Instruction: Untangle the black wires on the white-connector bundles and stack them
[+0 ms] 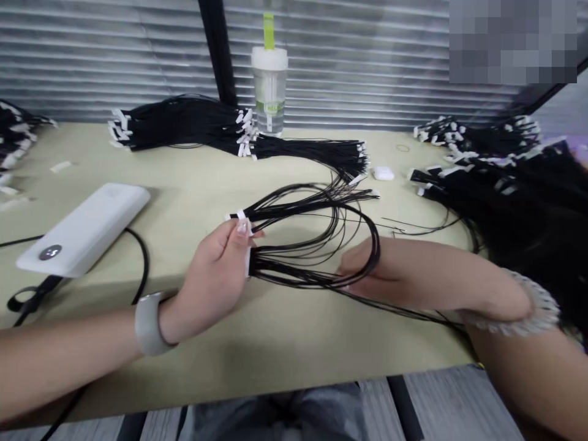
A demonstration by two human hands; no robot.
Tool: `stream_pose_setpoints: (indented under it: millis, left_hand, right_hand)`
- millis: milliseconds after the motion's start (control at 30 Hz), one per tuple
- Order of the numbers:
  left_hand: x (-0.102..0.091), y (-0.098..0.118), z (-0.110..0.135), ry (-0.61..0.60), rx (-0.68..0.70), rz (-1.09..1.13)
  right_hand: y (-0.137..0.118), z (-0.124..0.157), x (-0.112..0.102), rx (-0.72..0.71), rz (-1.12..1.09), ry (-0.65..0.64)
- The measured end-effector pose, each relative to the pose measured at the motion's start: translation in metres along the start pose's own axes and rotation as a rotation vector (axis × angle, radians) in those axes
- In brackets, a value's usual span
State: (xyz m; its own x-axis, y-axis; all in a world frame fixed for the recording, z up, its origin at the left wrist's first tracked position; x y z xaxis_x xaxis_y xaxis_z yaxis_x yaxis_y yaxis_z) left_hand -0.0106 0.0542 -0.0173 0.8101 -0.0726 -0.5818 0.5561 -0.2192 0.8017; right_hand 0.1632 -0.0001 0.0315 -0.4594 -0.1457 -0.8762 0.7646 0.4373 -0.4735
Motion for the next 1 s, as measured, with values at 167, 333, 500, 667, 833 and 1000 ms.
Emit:
stream_pose_setpoints:
  millis: [167,333,500,667,833,1000]
  left_hand:
    - [0.001,0.002,-0.003,-0.029,0.023,-0.01]
    - [-0.006,0.014,0.006,0.005,0.142,0.001]
    - [-0.003,0.025,0.018,-0.037,0.279,-0.084]
    - [-0.001,0.03,0.02,-0.049,0.338,-0.125]
    - [-0.001,0.028,0.021,-0.007,0.373,-0.165]
    - [-0.003,0.038,0.026,0.009,0.507,-0.169]
  right_hand:
    - [-0.025,-0.013,0.011,-0.051,-0.135,-0.147]
    - [-0.036,-0.027,0.027,-0.121,-0.401,-0.327]
    - [-0.027,-0.036,0.053,-0.047,-0.433,-0.384]
    - [-0.034,-0.039,0.057,-0.077,-0.512,-0.265]
    - [-0.037,-0.035,0.054,-0.16,-0.559,-0.137]
    - [-0.03,-0.032,0.062,-0.084,-0.548,-0.178]
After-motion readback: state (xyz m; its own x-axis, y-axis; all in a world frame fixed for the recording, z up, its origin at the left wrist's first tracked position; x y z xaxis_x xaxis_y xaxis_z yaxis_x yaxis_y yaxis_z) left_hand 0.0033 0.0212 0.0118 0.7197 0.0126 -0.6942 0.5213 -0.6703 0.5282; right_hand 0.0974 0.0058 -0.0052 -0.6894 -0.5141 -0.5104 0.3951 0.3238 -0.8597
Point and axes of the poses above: each hand's wrist, its own z-axis away from the middle knuckle, its own x-axis out of the palm, y = z × x, the point moved 9 cm from there along -z, towards the middle knuckle, and after that the axes turned 9 degrees about -z, right-handed, at the moved point
